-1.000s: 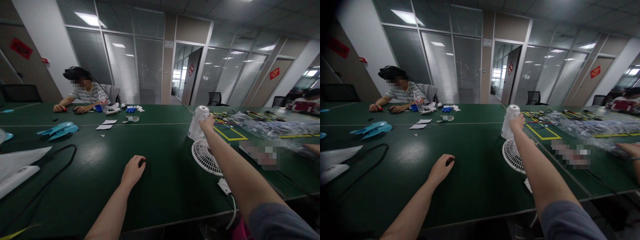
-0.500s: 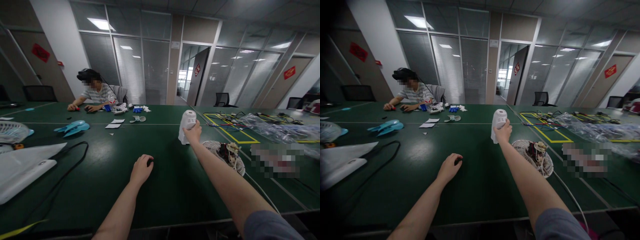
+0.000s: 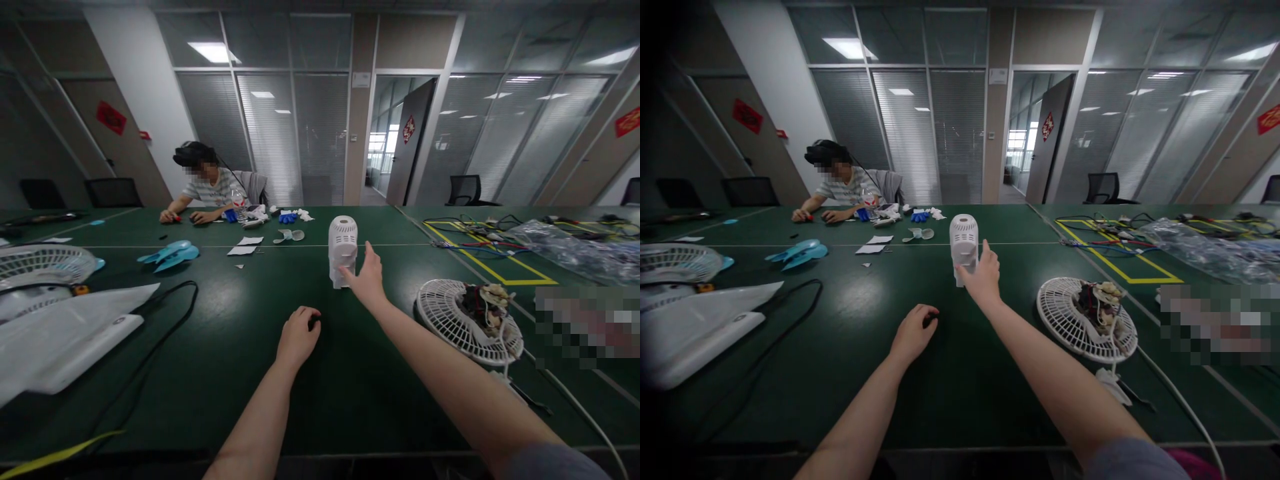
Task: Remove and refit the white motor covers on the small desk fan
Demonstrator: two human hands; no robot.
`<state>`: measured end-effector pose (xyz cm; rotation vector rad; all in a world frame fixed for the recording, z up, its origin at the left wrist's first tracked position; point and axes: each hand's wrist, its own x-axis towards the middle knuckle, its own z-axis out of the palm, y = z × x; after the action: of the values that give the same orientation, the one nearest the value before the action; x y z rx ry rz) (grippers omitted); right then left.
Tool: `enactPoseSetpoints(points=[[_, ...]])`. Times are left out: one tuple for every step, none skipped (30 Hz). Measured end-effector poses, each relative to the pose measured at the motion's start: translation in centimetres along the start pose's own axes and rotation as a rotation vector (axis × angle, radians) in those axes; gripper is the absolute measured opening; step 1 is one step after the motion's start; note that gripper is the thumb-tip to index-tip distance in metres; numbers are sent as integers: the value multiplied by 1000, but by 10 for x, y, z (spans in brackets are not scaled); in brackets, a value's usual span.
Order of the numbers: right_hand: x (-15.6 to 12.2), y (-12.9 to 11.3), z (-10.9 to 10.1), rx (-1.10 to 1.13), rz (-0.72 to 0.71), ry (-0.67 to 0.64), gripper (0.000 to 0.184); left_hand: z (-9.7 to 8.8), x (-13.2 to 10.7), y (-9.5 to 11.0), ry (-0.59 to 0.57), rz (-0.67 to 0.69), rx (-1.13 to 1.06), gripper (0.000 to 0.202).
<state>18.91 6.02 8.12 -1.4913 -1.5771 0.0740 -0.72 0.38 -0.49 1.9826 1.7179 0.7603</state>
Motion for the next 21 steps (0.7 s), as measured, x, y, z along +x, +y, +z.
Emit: enactPoseSetpoints(points=[[-8,7,-21,-22,-84,30,83,0,0,0,-6,6,4,27],[-17,16,-45,-57,-155,77,76,-1,-1,0,-9,15,8,27],[-27,29,-71,-100,-200,136,69,-1,-1,0,-10,24,12,26],[-36,44,-98,-156,-208,218,64,-1,-1,0,-6,35,15,26],[-45,63,-124,-225,-175,296,61,-1,-2,0,2,45,18,25],[-53,84,-149,-288,-106,364,60,-2,-2,0,11,51,19,25],[-60,106,-172,-335,-14,408,62,-2,-2,0,17,55,19,25],[-65,129,-190,-358,75,416,65,-2,-3,0,19,57,18,25],[-70,152,-205,-359,146,355,68,-2,-3,0,17,56,17,25],[-73,172,-215,-335,192,258,71,-2,-3,0,12,51,16,25],[-74,190,-221,-292,201,135,71,-3,-4,0,4,43,15,26],[-75,203,-223,-254,205,29,70,-3,-4,0,-3,34,14,26],[-75,212,-222,-227,205,-57,67,-3,-4,1,-7,25,12,26],[-74,217,-219,-218,205,-113,64,-4,-5,1,-10,18,10,26],[-74,217,-214,-224,205,-140,62,-4,-6,1,-11,14,7,27],[-73,213,-208,-239,197,-149,61,-4,-6,1,-10,13,3,27],[-73,205,-200,-252,171,-159,62,-5,-7,2,-8,15,1,27],[-75,194,-192,-257,127,-175,64,-5,-8,3,-10,21,0,27],[-77,180,-183,-258,71,-195,66,-6,-8,4,-13,31,-1,27],[-80,164,-172,-257,12,-214,68,-6,-9,6,-19,46,-3,27],[-85,147,-162,-257,-36,-237,70,-7,-10,8,-26,68,-7,29]])
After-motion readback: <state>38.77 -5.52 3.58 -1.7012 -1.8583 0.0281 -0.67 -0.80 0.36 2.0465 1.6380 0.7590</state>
